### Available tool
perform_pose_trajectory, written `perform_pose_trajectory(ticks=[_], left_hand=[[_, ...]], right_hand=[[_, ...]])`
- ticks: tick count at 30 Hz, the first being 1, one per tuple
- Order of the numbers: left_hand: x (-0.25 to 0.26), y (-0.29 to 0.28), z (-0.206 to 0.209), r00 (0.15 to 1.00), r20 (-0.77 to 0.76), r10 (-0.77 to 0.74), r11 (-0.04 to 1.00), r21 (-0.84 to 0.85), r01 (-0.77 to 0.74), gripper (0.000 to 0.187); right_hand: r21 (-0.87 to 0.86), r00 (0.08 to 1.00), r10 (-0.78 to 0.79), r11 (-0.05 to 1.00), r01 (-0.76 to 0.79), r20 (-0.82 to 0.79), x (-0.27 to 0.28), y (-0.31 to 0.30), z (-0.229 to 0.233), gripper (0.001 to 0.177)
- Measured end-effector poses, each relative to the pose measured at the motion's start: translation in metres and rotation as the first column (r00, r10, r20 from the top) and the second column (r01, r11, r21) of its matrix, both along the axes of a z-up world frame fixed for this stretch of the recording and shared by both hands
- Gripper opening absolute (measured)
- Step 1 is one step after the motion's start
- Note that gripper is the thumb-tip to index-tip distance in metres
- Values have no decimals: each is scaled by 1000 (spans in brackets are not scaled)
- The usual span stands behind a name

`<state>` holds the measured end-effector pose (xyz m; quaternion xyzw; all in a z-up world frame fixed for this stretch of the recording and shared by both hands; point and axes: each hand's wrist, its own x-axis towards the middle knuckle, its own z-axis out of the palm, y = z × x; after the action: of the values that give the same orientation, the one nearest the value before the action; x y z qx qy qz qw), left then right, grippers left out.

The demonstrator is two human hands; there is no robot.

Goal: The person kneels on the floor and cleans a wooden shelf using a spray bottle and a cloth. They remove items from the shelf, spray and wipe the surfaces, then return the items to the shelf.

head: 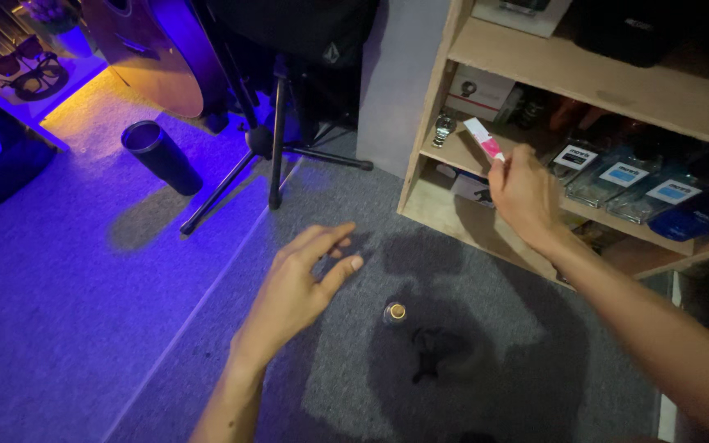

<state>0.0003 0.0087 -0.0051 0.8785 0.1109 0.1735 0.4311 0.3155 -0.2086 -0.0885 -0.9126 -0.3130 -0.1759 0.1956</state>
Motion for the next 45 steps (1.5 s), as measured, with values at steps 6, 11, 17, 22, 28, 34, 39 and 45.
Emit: perform_pose_trajectory(ticks=[6, 11, 17, 22, 28, 34, 39, 45], left_hand=[[5, -2, -1, 1000, -7, -2, 1000, -13, 2, 46], [5, 1, -6, 1000, 13, 1, 1000, -16, -1, 46], [7, 4, -12, 1000, -4, 6, 1000, -12, -6, 46], [4, 6, -13, 1000, -11, 12, 1000, -16, -12, 46], [1, 9, -12, 997, -65, 39, 998, -44, -42, 46], [-1, 12, -14, 997, -61, 39, 999, -32, -41, 45], [0, 10, -13, 999, -41, 24, 1000, -19, -25, 47], [-5, 12, -10, 996, -71, 52, 998, -36, -54, 47]], right_hand=[[-92, 994, -104, 990, 106, 32, 32, 21, -37, 32], [-104, 995, -99, 990, 99, -1, 37, 36, -48, 34], [-67, 994, -106, 992, 105, -18, 37, 58, -52, 36], [-45, 995, -68, 997, 64, -76, 32, 69, -45, 43], [-67, 939, -120, 992, 104, -322, 30, 65, -29, 43], [59, 981, 181, 982, -177, -67, 46, 39, -29, 53], [-5, 966, 256, 967, -256, 23, 56, 35, -41, 47], [-87, 969, 246, 966, -242, 34, 54, 39, -36, 38]])
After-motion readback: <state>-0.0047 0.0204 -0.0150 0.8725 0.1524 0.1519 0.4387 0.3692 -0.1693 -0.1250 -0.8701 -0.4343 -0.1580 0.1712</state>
